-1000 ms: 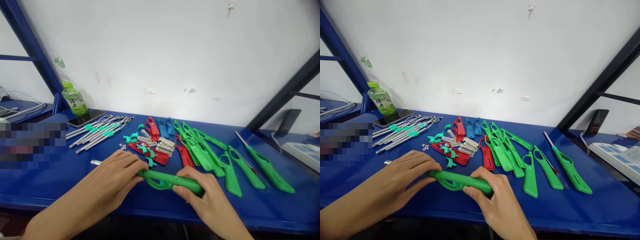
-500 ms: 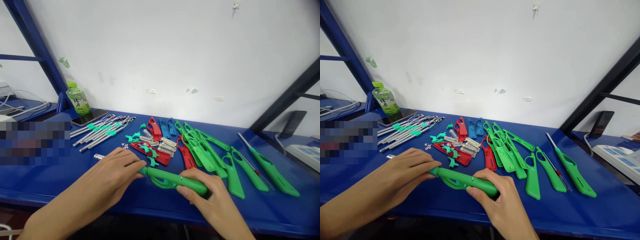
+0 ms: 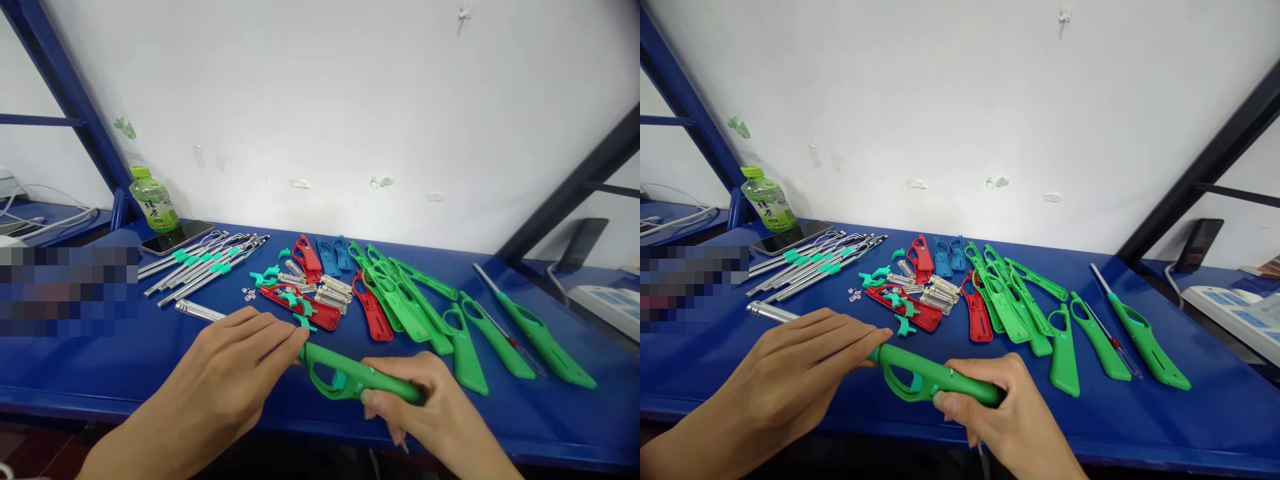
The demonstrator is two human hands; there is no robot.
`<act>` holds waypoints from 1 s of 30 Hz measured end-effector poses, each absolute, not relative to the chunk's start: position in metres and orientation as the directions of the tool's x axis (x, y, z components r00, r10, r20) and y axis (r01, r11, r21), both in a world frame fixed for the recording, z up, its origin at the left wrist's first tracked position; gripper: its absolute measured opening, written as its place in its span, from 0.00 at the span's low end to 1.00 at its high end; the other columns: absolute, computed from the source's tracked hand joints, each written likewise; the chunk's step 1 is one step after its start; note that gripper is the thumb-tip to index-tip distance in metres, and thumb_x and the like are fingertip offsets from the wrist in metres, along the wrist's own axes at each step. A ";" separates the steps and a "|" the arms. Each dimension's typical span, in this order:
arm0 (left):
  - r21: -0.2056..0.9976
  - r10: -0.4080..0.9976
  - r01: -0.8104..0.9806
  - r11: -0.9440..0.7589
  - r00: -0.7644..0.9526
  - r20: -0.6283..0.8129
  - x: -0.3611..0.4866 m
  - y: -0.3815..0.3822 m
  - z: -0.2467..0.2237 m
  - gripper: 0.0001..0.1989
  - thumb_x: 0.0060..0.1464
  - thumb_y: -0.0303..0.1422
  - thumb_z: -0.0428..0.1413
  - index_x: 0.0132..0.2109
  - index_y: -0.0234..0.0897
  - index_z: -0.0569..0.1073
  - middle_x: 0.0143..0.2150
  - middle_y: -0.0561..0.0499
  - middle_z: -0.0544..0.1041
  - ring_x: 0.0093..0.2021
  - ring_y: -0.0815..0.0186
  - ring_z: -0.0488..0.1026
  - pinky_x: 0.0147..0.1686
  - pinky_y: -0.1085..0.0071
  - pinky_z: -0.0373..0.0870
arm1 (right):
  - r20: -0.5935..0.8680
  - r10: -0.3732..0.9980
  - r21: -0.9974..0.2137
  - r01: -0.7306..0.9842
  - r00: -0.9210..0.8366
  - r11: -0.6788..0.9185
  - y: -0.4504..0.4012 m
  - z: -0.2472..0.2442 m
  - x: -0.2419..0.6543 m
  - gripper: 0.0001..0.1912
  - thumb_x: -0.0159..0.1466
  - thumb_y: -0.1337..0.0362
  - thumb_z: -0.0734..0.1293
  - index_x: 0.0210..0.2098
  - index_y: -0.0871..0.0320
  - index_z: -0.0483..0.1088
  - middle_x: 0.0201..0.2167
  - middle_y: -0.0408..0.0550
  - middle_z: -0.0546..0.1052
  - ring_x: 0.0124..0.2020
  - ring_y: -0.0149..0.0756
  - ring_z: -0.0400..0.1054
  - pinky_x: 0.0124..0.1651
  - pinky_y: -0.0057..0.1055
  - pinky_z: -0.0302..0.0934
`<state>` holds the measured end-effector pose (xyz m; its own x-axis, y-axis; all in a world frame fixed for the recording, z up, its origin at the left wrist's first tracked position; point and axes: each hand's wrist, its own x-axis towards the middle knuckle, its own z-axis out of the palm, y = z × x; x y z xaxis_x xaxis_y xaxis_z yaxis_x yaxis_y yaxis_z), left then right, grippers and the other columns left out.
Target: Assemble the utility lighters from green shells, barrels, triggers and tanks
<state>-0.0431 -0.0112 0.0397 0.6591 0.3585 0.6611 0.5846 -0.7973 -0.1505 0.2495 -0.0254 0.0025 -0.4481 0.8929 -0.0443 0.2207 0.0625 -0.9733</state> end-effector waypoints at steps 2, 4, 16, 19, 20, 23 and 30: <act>-0.138 0.361 0.571 -0.809 0.668 0.650 -0.043 -0.011 0.040 0.18 0.69 0.14 0.47 0.57 0.33 0.73 0.43 0.50 0.86 0.38 0.62 0.83 0.42 0.63 0.75 | -0.059 0.882 -0.977 0.207 -0.467 0.044 -0.026 0.002 0.251 0.21 0.69 0.49 0.77 0.30 0.59 0.79 0.22 0.40 0.73 0.20 0.25 0.62 0.25 0.25 0.54; -0.051 0.430 0.570 -0.820 0.673 0.601 -0.046 -0.014 0.038 0.21 0.68 0.14 0.48 0.61 0.37 0.72 0.45 0.52 0.86 0.39 0.64 0.83 0.43 0.65 0.76 | -0.073 0.882 -0.974 0.222 -0.466 0.037 -0.027 0.001 0.251 0.23 0.69 0.47 0.77 0.28 0.59 0.79 0.20 0.38 0.69 0.18 0.25 0.62 0.24 0.25 0.53; 0.141 0.632 0.645 -0.751 0.641 0.436 -0.059 -0.034 0.029 0.33 0.66 0.14 0.48 0.71 0.48 0.67 0.53 0.54 0.85 0.48 0.63 0.84 0.48 0.65 0.77 | 0.008 0.925 -0.869 0.456 -0.379 0.195 -0.031 0.010 0.246 0.22 0.72 0.42 0.73 0.41 0.53 0.87 0.23 0.41 0.74 0.24 0.33 0.62 0.31 0.30 0.58; 0.057 0.574 0.640 -0.766 0.642 0.508 -0.052 -0.032 0.035 0.31 0.66 0.13 0.47 0.69 0.44 0.67 0.51 0.53 0.86 0.47 0.64 0.85 0.49 0.66 0.78 | 0.007 0.915 -0.907 0.383 -0.403 0.176 -0.032 0.009 0.248 0.23 0.72 0.43 0.73 0.34 0.55 0.85 0.23 0.42 0.76 0.21 0.30 0.62 0.28 0.29 0.58; 0.013 0.535 0.629 -0.777 0.650 0.539 -0.049 -0.031 0.037 0.30 0.66 0.13 0.47 0.68 0.42 0.68 0.50 0.53 0.87 0.45 0.64 0.86 0.48 0.66 0.79 | 0.008 0.909 -0.925 0.342 -0.417 0.165 -0.032 0.008 0.249 0.24 0.72 0.43 0.73 0.33 0.56 0.85 0.23 0.43 0.76 0.21 0.29 0.60 0.27 0.28 0.58; -0.085 0.432 0.593 -0.801 0.670 0.604 -0.042 -0.028 0.041 0.26 0.65 0.13 0.47 0.64 0.37 0.70 0.44 0.52 0.88 0.37 0.65 0.85 0.41 0.68 0.81 | -0.012 0.920 -0.962 0.256 -0.393 0.097 -0.034 0.001 0.252 0.25 0.71 0.42 0.74 0.46 0.59 0.86 0.27 0.46 0.80 0.22 0.28 0.61 0.26 0.27 0.61; -0.086 0.423 0.606 -0.791 0.643 0.639 -0.040 -0.029 0.028 0.30 0.61 0.12 0.47 0.65 0.38 0.71 0.46 0.52 0.90 0.39 0.64 0.88 0.43 0.69 0.82 | -0.250 0.895 -0.967 0.148 -0.369 -0.209 -0.041 -0.005 0.256 0.40 0.68 0.34 0.73 0.60 0.64 0.78 0.25 0.43 0.76 0.17 0.24 0.57 0.19 0.23 0.51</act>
<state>-0.0404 -0.0285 0.0283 0.6426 0.4230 0.6389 0.6059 -0.7909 -0.0858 0.2557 -0.0406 -0.0049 -0.3691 0.8950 -0.2503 0.1483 -0.2092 -0.9666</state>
